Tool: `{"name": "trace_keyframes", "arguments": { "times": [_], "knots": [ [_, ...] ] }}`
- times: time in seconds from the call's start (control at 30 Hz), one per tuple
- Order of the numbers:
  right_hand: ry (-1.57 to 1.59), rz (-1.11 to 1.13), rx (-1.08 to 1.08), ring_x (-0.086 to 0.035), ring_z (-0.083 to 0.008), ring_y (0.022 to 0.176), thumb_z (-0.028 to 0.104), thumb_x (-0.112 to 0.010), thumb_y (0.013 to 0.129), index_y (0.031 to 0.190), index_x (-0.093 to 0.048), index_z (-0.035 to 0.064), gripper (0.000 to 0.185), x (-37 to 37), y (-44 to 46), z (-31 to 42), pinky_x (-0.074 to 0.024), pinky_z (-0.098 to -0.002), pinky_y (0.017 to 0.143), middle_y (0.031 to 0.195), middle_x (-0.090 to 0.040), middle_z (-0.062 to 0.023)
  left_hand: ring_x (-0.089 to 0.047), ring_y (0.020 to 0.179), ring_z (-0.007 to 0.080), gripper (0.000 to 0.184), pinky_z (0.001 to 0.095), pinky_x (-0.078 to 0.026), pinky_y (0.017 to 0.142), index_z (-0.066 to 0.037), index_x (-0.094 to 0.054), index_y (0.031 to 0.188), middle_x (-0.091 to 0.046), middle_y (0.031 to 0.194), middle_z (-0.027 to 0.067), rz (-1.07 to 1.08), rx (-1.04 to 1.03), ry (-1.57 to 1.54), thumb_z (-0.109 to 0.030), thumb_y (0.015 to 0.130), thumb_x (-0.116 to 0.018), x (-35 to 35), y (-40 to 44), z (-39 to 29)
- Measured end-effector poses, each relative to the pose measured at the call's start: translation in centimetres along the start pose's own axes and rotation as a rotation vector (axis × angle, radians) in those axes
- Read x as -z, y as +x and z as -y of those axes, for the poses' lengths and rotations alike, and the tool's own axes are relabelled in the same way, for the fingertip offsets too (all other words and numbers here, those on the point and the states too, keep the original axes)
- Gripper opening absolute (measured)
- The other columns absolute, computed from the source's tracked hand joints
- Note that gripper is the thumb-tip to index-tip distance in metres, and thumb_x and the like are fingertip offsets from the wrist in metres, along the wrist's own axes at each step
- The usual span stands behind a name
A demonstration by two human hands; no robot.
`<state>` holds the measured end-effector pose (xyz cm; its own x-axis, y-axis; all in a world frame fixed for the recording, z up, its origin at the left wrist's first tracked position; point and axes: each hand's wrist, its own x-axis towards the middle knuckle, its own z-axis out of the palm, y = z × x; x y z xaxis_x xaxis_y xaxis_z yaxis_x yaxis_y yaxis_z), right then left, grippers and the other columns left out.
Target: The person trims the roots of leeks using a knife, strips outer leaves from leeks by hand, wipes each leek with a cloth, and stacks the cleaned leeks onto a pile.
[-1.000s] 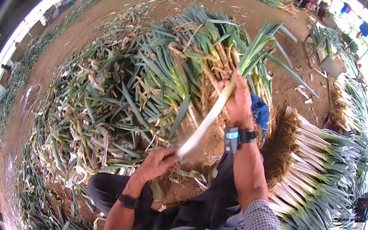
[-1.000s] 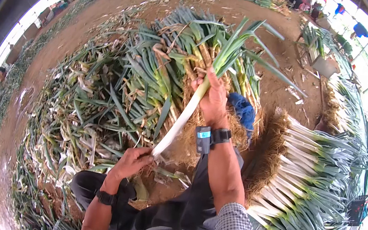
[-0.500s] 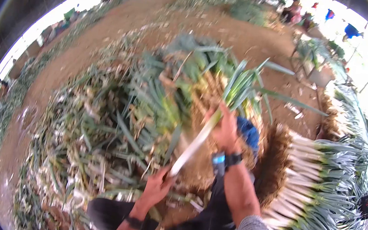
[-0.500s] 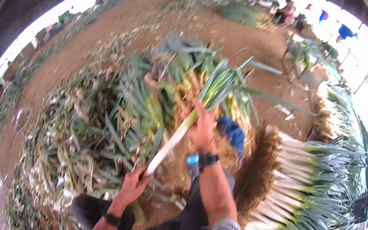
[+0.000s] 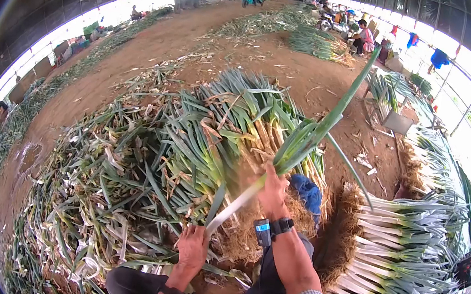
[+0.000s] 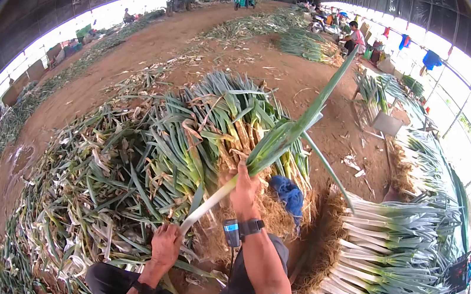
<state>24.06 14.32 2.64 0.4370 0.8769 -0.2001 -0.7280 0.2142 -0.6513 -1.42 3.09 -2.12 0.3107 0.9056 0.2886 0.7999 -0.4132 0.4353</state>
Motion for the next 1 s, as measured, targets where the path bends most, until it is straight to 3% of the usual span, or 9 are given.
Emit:
{"name": "trace_keyframes", "arguments": {
  "times": [0.17,0.2,0.47,0.67,0.8,0.87,0.93,0.97,1.0],
  "knots": [
    [-0.057,0.147,0.018,-0.06,-0.0218,0.069,0.025,-0.065,0.096,0.106,-0.056,0.0075,0.022,1.6,1.4,-1.6,-0.0571,-0.0456,0.067,0.084,-0.059,-0.0071,-0.059,0.088,0.0417,0.021,0.0506,-0.049,0.074,-0.002,-0.056,0.097,-0.06,0.092,0.0188,0.091,0.07,-0.145,-0.011,0.083,-0.068,-0.3,0.0,0.1],
    [0.037,0.319,0.055,-0.06,-0.0212,0.07,0.024,-0.066,0.096,0.105,-0.056,0.0077,0.021,1.9,1.1,-1.6,-0.0574,-0.0479,0.071,0.082,-0.058,-0.0057,-0.06,0.084,0.0438,0.018,0.0525,-0.049,0.07,-0.001,-0.056,0.096,-0.06,0.09,0.0217,0.015,-0.024,-0.115,-0.01,0.084,-0.066,-2.4,-0.5,1.9],
    [-0.071,0.048,0.029,-0.059,-0.0203,0.067,0.023,-0.066,0.096,0.095,-0.059,0.0011,0.023,0.4,1.0,-1.1,-0.0611,-0.0496,0.072,0.08,-0.058,-0.0095,-0.06,0.075,0.0394,0.01,0.0475,-0.05,0.066,-0.004,-0.056,0.089,-0.059,0.079,0.0161,-0.107,-0.033,-0.121,-0.009,0.086,-0.065,-2.1,-0.3,0.7],
    [-0.071,0.013,0.032,-0.058,-0.0201,0.065,0.023,-0.067,0.096,0.095,-0.058,0.0003,0.025,1.0,2.0,-0.9,-0.0612,-0.0508,0.072,0.08,-0.058,-0.0098,-0.06,0.086,0.0358,0.014,0.047,-0.05,0.08,-0.002,-0.056,0.094,-0.06,0.088,0.0161,0.008,-0.362,0.132,-0.009,0.084,-0.064,-1.6,-1.4,0.2],
    [-0.035,-0.025,0.048,-0.058,-0.0194,0.062,0.022,-0.066,0.096,0.09,-0.055,0.0045,0.021,1.0,2.8,-0.3,-0.0619,-0.0516,0.071,0.076,-0.055,-0.0066,-0.059,0.092,0.0361,0.02,0.046,-0.049,0.085,-0.002,-0.058,0.101,-0.06,0.093,0.018,0.284,-0.456,-0.097,-0.009,0.082,-0.062,-0.3,-3.6,1.0],
    [0.016,-0.022,0.038,-0.058,-0.0201,0.063,0.023,-0.066,0.096,0.089,-0.056,0.0044,0.022,1.1,3.2,0.0,-0.0617,-0.0525,0.073,0.076,-0.055,-0.0069,-0.06,0.087,0.0374,0.017,0.0475,-0.05,0.079,-0.002,-0.059,0.096,-0.06,0.091,0.0185,0.299,-0.425,-0.156,-0.009,0.081,-0.062,-1.4,-5.8,4.3],
    [0.097,-0.007,0.026,-0.058,-0.0204,0.065,0.024,-0.066,0.096,0.089,-0.058,0.0041,0.023,1.7,3.7,0.7,-0.0614,-0.0529,0.075,0.075,-0.055,-0.008,-0.061,0.082,0.0388,0.012,0.0484,-0.051,0.072,-0.001,-0.057,0.09,-0.06,0.09,0.0188,0.25,-0.037,-0.101,-0.008,0.081,-0.062,2.7,-5.3,6.1],
    [0.128,0.05,0.018,-0.058,-0.0209,0.067,0.025,-0.066,0.096,0.088,-0.059,0.0038,0.023,2.2,4.0,0.8,-0.0611,-0.0517,0.076,0.074,-0.055,-0.0087,-0.061,0.08,0.0419,0.019,0.0496,-0.051,0.069,0.001,-0.057,0.097,-0.061,0.093,0.0217,0.286,0.142,0.068,-0.006,0.08,-0.062,4.7,-4.3,7.8],
    [0.121,0.025,0.009,-0.058,-0.0212,0.067,0.025,-0.067,0.096,0.089,-0.059,0.0039,0.023,2.1,4.2,1.0,-0.0608,-0.0516,0.076,0.075,-0.055,-0.0089,-0.061,0.091,0.0442,0.038,0.0497,-0.051,0.079,0.004,-0.054,0.118,-0.061,0.105,0.026,0.132,0.159,0.175,-0.004,0.081,-0.063,6.0,-3.9,9.9]
  ]
}}
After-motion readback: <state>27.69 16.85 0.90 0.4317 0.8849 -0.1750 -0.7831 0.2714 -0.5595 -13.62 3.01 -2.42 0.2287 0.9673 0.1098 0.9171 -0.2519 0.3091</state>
